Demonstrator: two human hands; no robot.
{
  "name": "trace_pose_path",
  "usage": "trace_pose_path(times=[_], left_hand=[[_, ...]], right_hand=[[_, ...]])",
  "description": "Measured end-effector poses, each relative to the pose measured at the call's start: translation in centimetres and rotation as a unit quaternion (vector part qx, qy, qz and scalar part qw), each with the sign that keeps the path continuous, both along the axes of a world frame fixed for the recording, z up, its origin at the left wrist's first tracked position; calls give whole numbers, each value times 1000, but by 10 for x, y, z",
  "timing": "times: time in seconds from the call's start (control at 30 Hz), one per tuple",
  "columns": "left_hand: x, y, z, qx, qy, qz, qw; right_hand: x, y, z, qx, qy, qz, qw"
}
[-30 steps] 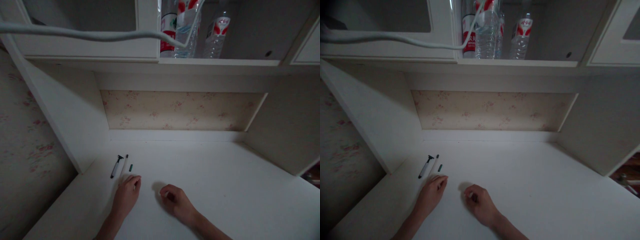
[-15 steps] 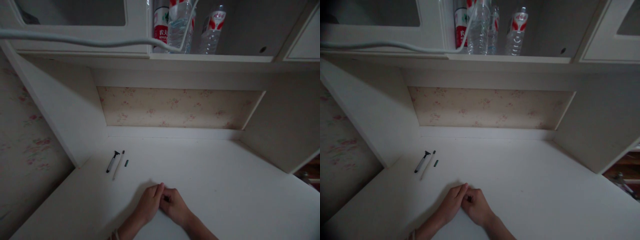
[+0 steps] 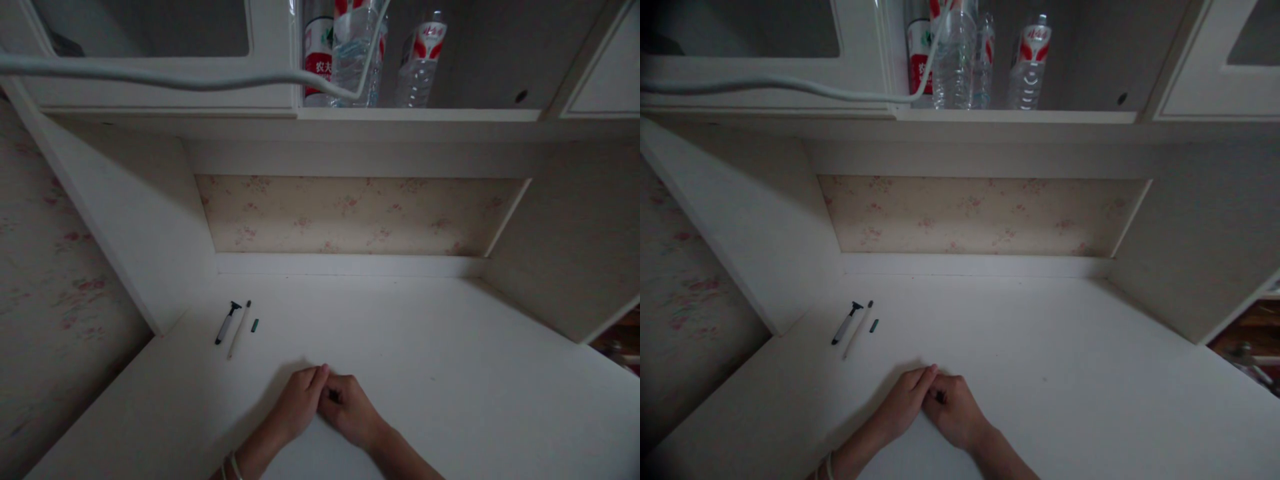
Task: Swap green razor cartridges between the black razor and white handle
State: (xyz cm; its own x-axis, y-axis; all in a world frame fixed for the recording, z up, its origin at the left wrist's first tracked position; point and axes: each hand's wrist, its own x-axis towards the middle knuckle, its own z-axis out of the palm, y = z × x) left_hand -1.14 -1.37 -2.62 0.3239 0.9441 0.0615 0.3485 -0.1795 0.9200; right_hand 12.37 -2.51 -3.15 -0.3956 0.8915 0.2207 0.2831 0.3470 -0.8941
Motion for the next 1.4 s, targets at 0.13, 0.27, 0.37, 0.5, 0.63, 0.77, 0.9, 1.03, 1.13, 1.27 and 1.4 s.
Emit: trace_pose_path(times=[0.13, 0.27, 0.37, 0.5, 0.63, 0.77, 0.9, 1.03, 1.13, 1.27, 1.4], left_hand=[[0, 0, 0, -3, 3, 5, 1000], [0, -1, 3, 0, 2, -2, 1000], [0, -1, 5, 1, 3, -4, 1000], [0, -1, 4, -1, 5, -1, 1000], [0, -1, 3, 2, 14, 2, 1000], [0, -2, 4, 2, 22, 2, 1000], [0, -2, 6, 1, 25, 2, 1000], [-1, -2, 5, 4, 20, 0, 1000], [-1, -2, 5, 5, 15, -3, 1000], [-1, -2, 5, 0, 8, -4, 1000], [-1, -2, 6, -2, 10, 0, 1000]], right_hand=[[0, 0, 1, -3, -9, 5, 1000], [0, 0, 0, -4, -17, -1, 1000], [0, 0, 0, -4, -17, 1, 1000], [0, 0, 0, -4, -20, 0, 1000], [0, 0, 0, 3, -22, 4, 1000], [0, 0, 0, 0, -26, 7, 1000], [1, -1, 1, 0, -27, 11, 1000], [1, -1, 2, 1, -27, 9, 1000], [1, -1, 4, -2, -32, 10, 999], [1, -1, 4, -6, -38, 4, 999], [1, -1, 1, -6, -40, -3, 999]])
